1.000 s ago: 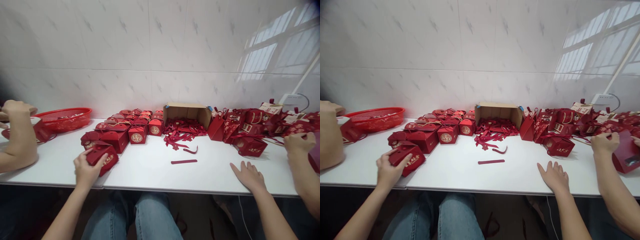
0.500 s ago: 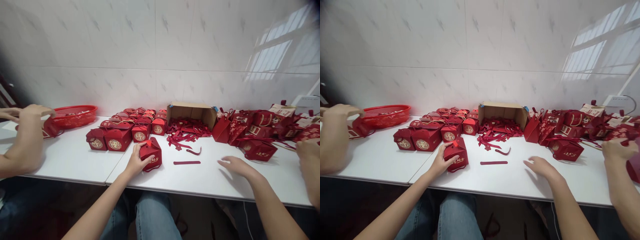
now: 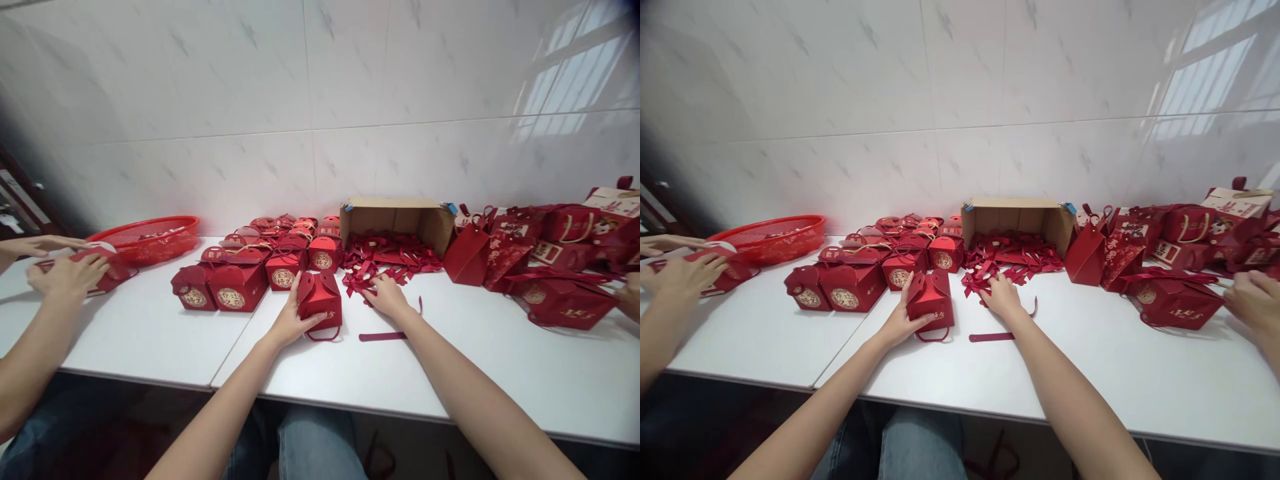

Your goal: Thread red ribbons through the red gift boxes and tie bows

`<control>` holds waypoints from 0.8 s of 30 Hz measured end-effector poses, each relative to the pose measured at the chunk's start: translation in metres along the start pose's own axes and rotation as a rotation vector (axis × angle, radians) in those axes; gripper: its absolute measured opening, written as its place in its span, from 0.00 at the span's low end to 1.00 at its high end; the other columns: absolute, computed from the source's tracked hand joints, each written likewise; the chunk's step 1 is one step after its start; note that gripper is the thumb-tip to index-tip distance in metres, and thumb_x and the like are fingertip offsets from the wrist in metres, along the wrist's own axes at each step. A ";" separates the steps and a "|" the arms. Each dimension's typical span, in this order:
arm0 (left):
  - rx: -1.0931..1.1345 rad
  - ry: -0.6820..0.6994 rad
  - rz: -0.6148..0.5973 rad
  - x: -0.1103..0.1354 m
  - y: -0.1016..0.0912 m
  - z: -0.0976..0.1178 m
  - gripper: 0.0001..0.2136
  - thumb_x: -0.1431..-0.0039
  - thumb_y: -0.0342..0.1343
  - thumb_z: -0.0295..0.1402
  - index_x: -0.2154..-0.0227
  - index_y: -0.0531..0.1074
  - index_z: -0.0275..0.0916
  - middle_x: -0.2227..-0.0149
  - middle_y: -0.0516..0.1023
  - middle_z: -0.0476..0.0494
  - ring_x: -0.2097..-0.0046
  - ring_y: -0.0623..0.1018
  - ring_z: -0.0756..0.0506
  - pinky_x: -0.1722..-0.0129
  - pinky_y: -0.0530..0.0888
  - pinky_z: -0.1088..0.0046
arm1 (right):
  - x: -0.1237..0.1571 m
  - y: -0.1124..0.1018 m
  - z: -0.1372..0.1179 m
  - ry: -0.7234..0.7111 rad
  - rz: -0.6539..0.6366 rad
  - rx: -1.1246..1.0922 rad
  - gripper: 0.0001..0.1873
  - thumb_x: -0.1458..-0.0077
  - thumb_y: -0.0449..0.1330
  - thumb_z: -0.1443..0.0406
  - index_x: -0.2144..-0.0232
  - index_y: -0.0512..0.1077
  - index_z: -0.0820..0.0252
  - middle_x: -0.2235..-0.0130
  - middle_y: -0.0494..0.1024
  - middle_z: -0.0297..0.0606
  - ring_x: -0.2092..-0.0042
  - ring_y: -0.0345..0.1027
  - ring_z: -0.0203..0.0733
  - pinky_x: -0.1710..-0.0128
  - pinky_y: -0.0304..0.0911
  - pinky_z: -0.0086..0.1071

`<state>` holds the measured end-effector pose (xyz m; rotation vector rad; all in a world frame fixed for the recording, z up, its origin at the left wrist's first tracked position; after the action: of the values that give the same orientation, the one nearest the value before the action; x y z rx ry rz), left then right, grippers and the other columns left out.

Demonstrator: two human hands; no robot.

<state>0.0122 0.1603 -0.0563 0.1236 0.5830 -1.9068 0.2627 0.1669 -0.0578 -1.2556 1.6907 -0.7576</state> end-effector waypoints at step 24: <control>0.033 -0.042 -0.006 0.001 -0.003 0.001 0.49 0.55 0.64 0.38 0.37 0.34 0.47 0.40 0.60 0.35 0.43 0.67 0.38 0.44 0.64 0.55 | -0.029 -0.147 -0.034 -0.221 0.608 -1.164 0.07 0.53 0.59 0.65 0.69 0.68 0.61 0.65 0.76 0.37 0.62 0.72 0.36 0.57 0.65 0.33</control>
<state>0.0090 0.1598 -0.0550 0.1024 0.5246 -1.9211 0.2965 0.1488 0.0908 -1.3012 2.1955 0.8336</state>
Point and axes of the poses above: each hand's wrist, its own x-axis away from the middle knuckle, its own y-axis out of the palm, z = x × y, the point moved 2 cm from there along -x, towards the middle knuckle
